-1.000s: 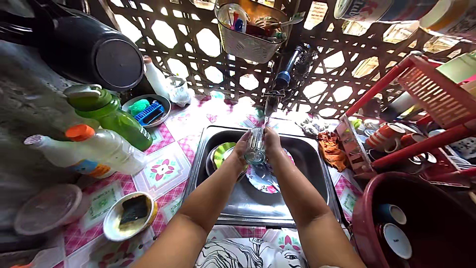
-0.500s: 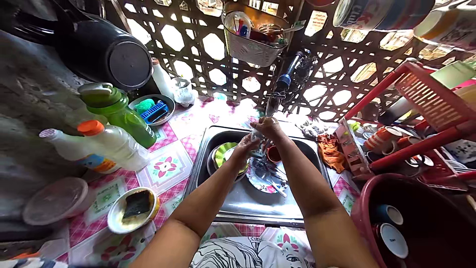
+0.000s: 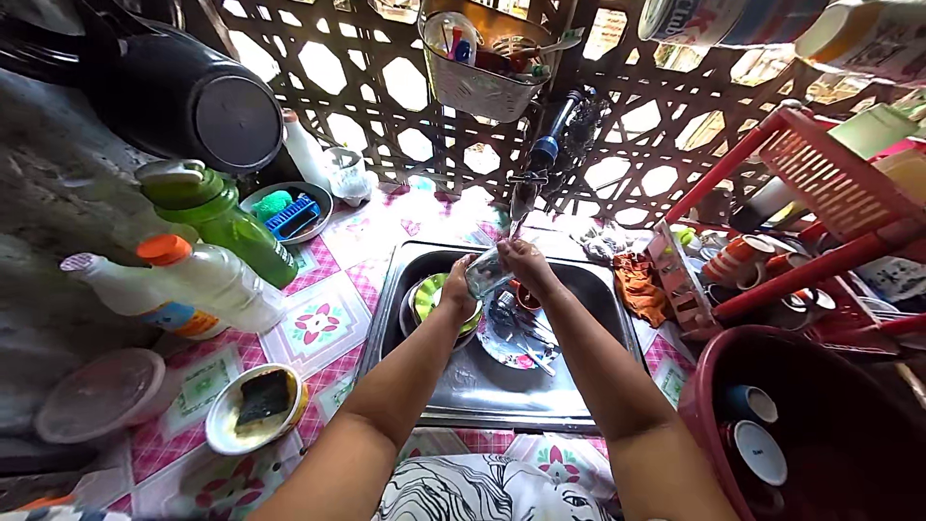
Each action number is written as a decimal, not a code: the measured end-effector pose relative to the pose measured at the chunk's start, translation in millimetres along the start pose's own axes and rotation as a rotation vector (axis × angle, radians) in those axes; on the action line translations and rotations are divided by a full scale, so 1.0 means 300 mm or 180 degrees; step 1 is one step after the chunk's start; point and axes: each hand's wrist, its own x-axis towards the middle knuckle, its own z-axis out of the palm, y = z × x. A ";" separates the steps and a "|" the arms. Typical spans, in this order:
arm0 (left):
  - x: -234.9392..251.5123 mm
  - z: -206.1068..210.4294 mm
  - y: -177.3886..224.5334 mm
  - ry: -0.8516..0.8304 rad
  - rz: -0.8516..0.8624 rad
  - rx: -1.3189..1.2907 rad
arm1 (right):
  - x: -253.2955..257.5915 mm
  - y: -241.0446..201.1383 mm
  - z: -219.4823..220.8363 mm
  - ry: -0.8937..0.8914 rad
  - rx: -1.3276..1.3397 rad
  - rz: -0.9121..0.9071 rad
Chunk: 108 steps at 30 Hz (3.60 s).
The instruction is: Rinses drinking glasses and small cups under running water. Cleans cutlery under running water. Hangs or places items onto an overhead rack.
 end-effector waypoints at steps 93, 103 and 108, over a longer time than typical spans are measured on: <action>0.052 0.072 -0.020 0.0570 -0.0328 -0.0447 | 0.042 -0.076 0.029 0.0283 -0.1096 0.0009; 0.006 0.108 0.061 -0.1038 -0.0754 -0.0999 | -0.068 0.042 0.204 0.1252 -0.0795 -0.1303; -0.014 0.062 0.001 -0.1340 -0.0850 -0.0715 | 0.039 -0.042 0.079 -0.0041 -0.0742 -0.0021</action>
